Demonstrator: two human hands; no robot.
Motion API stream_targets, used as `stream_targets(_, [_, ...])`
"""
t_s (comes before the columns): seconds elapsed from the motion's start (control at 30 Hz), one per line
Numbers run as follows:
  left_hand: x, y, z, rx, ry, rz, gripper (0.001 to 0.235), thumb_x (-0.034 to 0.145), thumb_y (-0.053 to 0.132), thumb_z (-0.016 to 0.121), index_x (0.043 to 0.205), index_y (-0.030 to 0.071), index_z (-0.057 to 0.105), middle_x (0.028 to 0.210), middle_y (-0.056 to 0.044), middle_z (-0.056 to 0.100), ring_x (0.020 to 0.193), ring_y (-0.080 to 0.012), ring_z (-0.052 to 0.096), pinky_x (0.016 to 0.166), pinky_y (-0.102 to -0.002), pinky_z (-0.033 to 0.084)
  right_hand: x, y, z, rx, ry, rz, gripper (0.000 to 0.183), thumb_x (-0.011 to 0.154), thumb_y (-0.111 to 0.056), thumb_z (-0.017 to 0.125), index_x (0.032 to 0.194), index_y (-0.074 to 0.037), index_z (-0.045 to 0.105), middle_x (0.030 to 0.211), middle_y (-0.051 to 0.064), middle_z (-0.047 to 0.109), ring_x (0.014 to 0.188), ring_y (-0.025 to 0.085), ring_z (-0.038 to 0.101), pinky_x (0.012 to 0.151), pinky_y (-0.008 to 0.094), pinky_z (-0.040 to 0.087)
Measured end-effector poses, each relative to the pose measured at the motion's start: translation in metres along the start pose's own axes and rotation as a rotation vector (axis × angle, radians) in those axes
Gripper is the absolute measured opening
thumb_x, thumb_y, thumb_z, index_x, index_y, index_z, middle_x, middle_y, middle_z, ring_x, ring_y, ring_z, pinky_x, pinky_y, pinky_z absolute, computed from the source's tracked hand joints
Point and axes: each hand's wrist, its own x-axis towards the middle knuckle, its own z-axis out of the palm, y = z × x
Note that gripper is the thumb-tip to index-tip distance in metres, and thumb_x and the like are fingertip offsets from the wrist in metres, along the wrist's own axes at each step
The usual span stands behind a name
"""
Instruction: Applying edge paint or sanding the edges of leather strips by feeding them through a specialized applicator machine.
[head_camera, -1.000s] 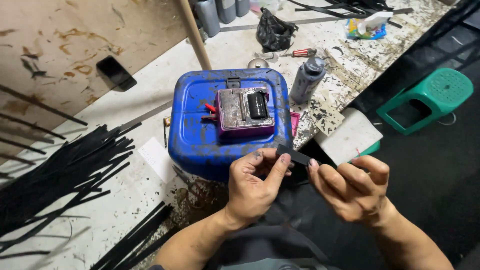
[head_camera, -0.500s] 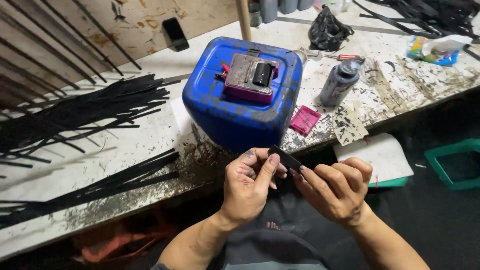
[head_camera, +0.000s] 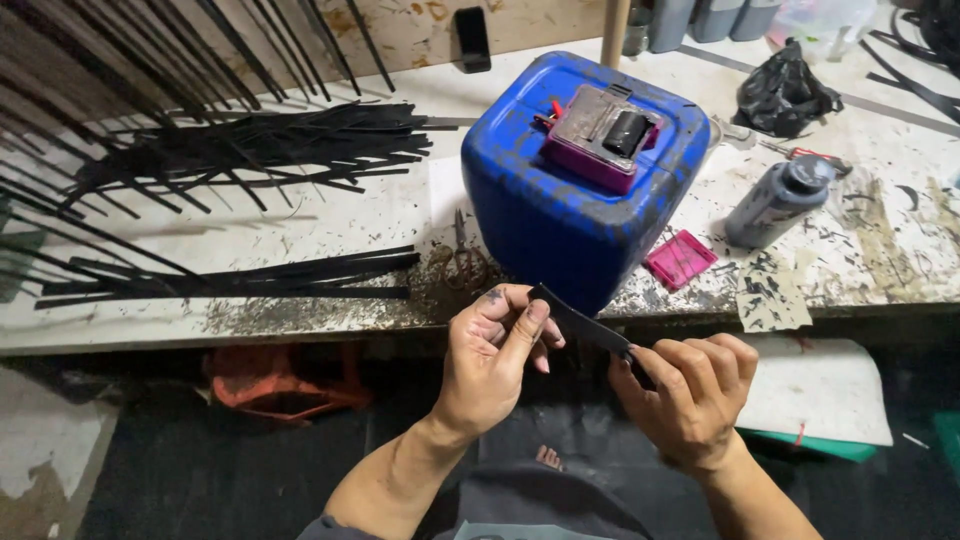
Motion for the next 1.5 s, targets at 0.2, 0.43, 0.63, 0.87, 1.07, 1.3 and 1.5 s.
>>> stream_targets(0.2, [-0.01,0.017,-0.014,-0.002,0.078,0.029,0.018,0.103,0.015,0.061,0.089,0.003,0.061,0.075,-0.011,0.066,0.058,-0.0149,0.062,0.051,-0.023,0.053,0.005,-0.005,0.002,0.056,-0.02,-0.033,0.018,0.091,-0.022,0.083,0.092,-0.014,0.067,0.088,0.002,0.066,0.077,0.023,0.059,0.083,0.042,0.041])
stream_targets(0.43, [-0.038,0.017,-0.041,-0.094,0.245,0.125,0.011,0.101,0.006,0.062,0.092,0.003,0.057,0.069,-0.012,0.062,0.06,-0.0206,0.066,0.044,-0.025,0.051,0.009,-0.013,-0.004,0.083,-0.049,-0.091,0.018,0.092,-0.02,0.083,0.093,-0.011,0.068,0.088,0.005,0.07,0.076,0.025,0.061,0.084,0.043,0.04])
stream_targets(0.63, [-0.071,0.034,-0.06,-0.127,0.308,0.19,0.006,0.102,0.007,0.062,0.098,0.004,0.059,0.071,-0.012,0.065,0.064,-0.0203,0.067,0.046,-0.025,0.049,0.005,-0.028,-0.011,0.086,-0.036,-0.153,0.016,0.093,-0.018,0.083,0.095,-0.009,0.069,0.089,0.005,0.071,0.074,0.024,0.061,0.082,0.043,0.041])
stream_targets(0.87, [-0.116,0.04,-0.072,-0.138,0.367,0.229,0.006,0.103,0.005,0.06,0.097,0.002,0.058,0.073,-0.013,0.064,0.067,-0.0224,0.068,0.046,-0.026,0.049,-0.009,-0.05,-0.024,0.114,-0.06,-0.154,0.015,0.092,-0.011,0.084,0.095,-0.01,0.07,0.091,0.007,0.073,0.078,0.025,0.065,0.084,0.042,0.043])
stream_targets(1.07, [-0.142,0.036,-0.071,-0.165,0.454,0.256,0.004,0.103,0.005,0.059,0.1,0.003,0.057,0.077,-0.013,0.062,0.07,-0.0236,0.067,0.047,-0.027,0.049,-0.019,-0.056,-0.037,0.188,-0.042,-0.216,0.015,0.091,-0.007,0.083,0.1,-0.006,0.071,0.093,0.01,0.071,0.077,0.026,0.064,0.079,0.044,0.047])
stream_targets(1.3, [-0.16,0.038,-0.051,-0.046,0.583,0.363,0.005,0.104,0.003,0.057,0.099,0.003,0.055,0.088,-0.016,0.064,0.072,-0.021,0.068,0.051,-0.026,0.052,-0.014,-0.05,-0.038,0.372,-0.005,-0.318,0.014,0.088,0.0,0.08,0.092,-0.003,0.067,0.091,0.013,0.067,0.072,0.027,0.06,0.07,0.043,0.046])
stream_targets(1.5, [-0.175,0.036,-0.036,0.09,0.674,0.386,0.006,0.105,0.004,0.057,0.103,0.001,0.061,0.107,-0.014,0.065,0.079,-0.021,0.07,0.054,-0.024,0.058,-0.02,-0.048,-0.04,0.453,-0.004,-0.346,0.014,0.089,0.0,0.078,0.092,-0.005,0.066,0.088,0.013,0.066,0.071,0.026,0.059,0.068,0.042,0.045])
